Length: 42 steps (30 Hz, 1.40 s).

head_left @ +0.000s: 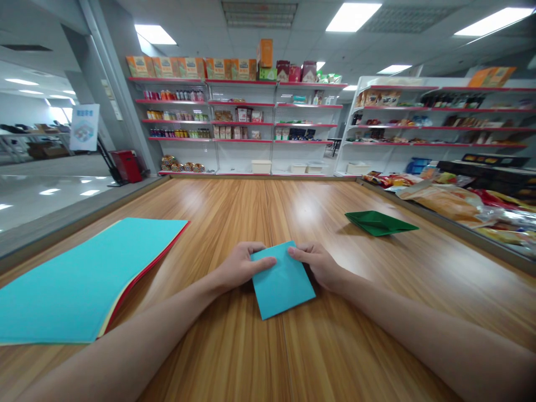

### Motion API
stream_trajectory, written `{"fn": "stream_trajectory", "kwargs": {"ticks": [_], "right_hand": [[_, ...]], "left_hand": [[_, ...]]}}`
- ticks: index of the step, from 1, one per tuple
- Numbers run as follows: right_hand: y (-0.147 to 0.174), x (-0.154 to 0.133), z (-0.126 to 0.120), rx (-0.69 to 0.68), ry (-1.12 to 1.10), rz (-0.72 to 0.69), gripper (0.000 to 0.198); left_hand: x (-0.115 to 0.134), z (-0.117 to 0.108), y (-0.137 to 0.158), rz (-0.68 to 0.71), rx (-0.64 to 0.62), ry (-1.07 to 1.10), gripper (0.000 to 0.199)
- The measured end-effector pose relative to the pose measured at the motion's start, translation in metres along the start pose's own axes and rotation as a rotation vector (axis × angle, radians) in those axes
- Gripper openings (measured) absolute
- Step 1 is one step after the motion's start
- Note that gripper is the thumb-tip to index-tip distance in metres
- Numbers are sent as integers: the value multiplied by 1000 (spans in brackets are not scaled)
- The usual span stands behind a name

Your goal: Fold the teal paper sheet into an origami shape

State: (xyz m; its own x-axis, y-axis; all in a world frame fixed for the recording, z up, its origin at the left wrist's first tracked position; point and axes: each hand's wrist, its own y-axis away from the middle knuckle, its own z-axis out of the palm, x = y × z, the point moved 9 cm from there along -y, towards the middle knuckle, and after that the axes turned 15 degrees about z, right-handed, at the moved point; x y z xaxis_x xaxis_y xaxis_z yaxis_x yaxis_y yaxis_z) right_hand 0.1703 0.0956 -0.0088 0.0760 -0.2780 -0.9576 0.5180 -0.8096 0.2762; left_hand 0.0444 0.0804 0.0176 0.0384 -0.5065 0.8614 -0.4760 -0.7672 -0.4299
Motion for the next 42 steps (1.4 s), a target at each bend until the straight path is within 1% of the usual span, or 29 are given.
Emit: {"fn": "stream_trajectory", "kwargs": {"ticks": [4, 6, 8, 10, 12, 14, 16, 18, 21, 23, 27, 30, 33, 37, 39, 42], "right_hand": [[-1, -6, -5, 71, 19, -85, 41], [-1, -7, -5, 102, 82, -84, 43], [-2, -5, -4, 114, 162, -50, 44], [-2, -4, -2, 95, 219, -38, 42], [-2, -5, 1, 57, 250, -60, 40], [-2, -6, 3, 32, 266, -73, 40], [-1, -6, 3, 35, 257, -70, 40], [0, -6, 3, 40, 219, -69, 40], [1, -6, 1, 49, 159, -69, 39], [0, -5, 0, 63, 151, -64, 40], [-1, -7, 1, 59, 202, -86, 40], [-2, -7, 6, 16, 245, -111, 38], [-1, -6, 11, -19, 272, -112, 37], [2, -9, 14, -17, 291, -122, 35], [4, -10, 15, -4, 313, -132, 33], [4, -11, 10, 76, 380, -130, 31]], "left_hand": [[-12, -15, -2, -46, 195, 236, 30], [-21, -21, -1, -68, 296, 336, 31], [-26, -24, -1, -85, 348, 366, 32], [-26, -24, -1, -83, 344, 337, 32], [-22, -22, -1, -65, 312, 293, 32], [-17, -20, -2, -46, 286, 259, 30], [-14, -20, -1, -38, 277, 250, 29], [-13, -17, -1, -46, 255, 294, 28], [-16, -8, -1, -85, 173, 393, 29], [-19, -5, 0, -101, 147, 413, 30], [-24, -10, -1, -80, 186, 397, 30], [-26, -13, 0, -66, 231, 407, 29], [-25, -15, 0, -43, 261, 409, 26], [-23, -16, 0, -27, 277, 388, 25], [-23, -15, 0, -25, 275, 402, 26], [-25, -14, -1, -32, 285, 442, 28]]}}
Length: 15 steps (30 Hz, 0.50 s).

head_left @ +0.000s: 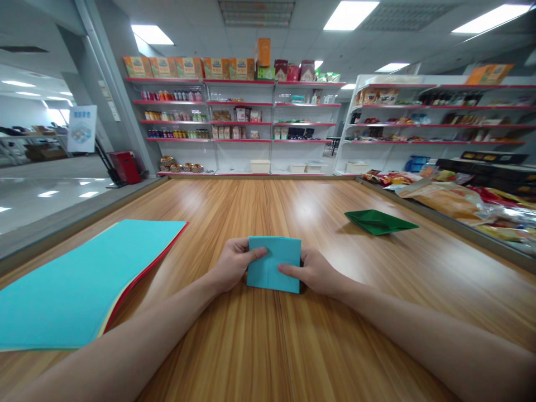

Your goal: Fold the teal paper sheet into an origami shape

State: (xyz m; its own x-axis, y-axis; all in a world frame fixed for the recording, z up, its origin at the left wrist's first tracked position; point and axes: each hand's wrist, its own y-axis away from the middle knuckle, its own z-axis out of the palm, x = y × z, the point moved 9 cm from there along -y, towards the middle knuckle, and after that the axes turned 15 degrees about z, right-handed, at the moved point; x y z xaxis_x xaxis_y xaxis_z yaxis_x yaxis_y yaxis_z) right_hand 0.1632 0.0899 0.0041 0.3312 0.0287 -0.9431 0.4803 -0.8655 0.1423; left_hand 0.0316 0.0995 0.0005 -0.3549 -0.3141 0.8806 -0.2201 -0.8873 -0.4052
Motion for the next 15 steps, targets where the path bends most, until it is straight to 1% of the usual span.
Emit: {"fn": "stream_trajectory", "kwargs": {"ticks": [2, 5, 10, 15], "right_hand": [[-1, 3, -2, 44, 55, 46, 33], [0, 6, 0, 43, 96, 105, 38], [2, 5, 5, -6, 93, 118, 45], [4, 2, 11, -107, 16, 104, 41]], "left_hand": [[-1, -2, -1, -2, 37, 38, 29], [-2, -6, -2, 2, 100, 101, 27], [-5, -4, -1, -24, 92, 150, 29], [-8, -4, 0, -87, 136, 219, 29]]}}
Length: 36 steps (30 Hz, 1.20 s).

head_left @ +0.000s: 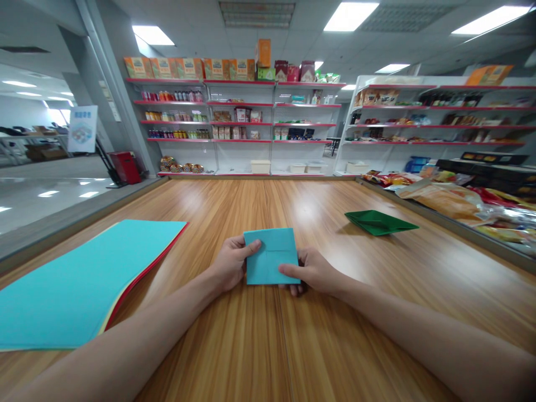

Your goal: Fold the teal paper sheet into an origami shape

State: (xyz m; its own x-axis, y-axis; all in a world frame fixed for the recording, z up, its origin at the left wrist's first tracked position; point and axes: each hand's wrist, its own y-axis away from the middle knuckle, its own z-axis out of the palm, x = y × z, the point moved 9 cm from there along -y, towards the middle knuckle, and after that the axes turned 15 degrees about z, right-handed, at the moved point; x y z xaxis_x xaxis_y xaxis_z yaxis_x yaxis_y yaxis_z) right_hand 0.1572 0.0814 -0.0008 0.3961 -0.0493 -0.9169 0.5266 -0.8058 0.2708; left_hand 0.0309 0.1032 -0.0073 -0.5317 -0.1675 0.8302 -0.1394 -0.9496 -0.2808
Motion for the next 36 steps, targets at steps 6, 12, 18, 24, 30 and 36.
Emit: {"fn": "stream_trajectory", "kwargs": {"ticks": [6, 12, 18, 24, 30, 36], "right_hand": [[5, -6, 5, -30, 29, -11, 42], [5, -2, 6, -12, 96, 7, 44], [8, -7, 9, -39, 156, -58, 49], [2, -2, 4, 6, 65, -47, 60], [-11, 5, -5, -93, -319, -1, 68], [-13, 2, -17, 0, -407, -6, 43]], "left_hand": [[1, 0, 1, -23, 9, 9, 29], [2, -2, -1, -15, 45, 11, 33], [2, -2, -1, -29, 45, 7, 33], [8, -6, -4, 49, 90, 71, 31], [21, 0, -5, 134, 35, 165, 22], [22, 3, -2, 128, 21, 148, 20]]}}
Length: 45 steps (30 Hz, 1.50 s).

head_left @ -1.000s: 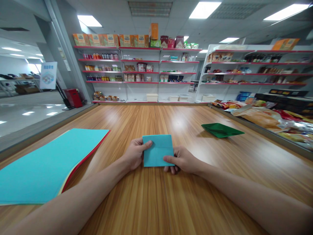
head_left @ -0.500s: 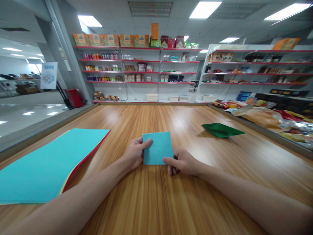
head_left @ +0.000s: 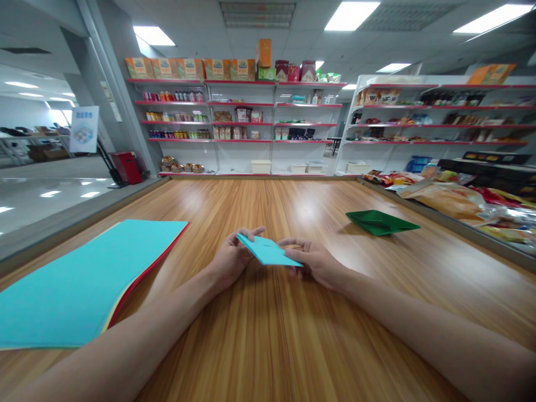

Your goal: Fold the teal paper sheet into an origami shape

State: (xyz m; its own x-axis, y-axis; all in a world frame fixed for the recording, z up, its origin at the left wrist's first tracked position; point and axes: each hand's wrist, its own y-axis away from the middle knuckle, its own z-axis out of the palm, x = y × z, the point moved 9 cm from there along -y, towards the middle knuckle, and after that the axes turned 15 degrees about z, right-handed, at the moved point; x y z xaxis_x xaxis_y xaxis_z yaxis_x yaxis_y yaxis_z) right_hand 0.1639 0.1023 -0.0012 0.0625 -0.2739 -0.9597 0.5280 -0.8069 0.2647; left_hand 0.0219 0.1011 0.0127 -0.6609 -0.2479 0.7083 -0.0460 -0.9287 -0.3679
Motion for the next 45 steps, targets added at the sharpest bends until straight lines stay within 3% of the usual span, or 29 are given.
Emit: {"fn": "stream_trajectory", "kwargs": {"ticks": [2, 5, 7, 10, 13, 19, 23, 27, 34, 45], "right_hand": [[0, -2, -9, 74, -66, -54, 51], [1, -4, -20, 182, -68, -129, 53], [3, -4, -26, 246, -27, -148, 52], [5, -4, -28, 301, 65, -145, 50], [7, -6, -21, 279, 178, -136, 44], [9, 1, 4, 97, 385, -37, 35], [12, 4, 7, 117, 484, -2, 37], [13, 3, 6, 142, 490, 17, 37], [15, 0, 13, 15, 463, -44, 38], [13, -6, -7, 229, 432, -132, 44]], "left_hand": [[-3, -3, -1, -16, 57, -17, 19], [-19, -8, 1, -172, 128, -52, 13], [-28, -7, 3, -264, 131, -30, 26], [-27, -1, 2, -237, 68, 9, 40], [-23, 1, 2, -184, 1, -45, 36], [-19, -3, 2, -120, -12, -124, 36], [-16, -3, 2, -72, -26, -176, 33], [-13, -4, 1, -27, -15, -205, 30], [-17, -3, 2, -91, -12, -138, 33], [-20, 7, 12, -210, -188, -357, 39]]}}
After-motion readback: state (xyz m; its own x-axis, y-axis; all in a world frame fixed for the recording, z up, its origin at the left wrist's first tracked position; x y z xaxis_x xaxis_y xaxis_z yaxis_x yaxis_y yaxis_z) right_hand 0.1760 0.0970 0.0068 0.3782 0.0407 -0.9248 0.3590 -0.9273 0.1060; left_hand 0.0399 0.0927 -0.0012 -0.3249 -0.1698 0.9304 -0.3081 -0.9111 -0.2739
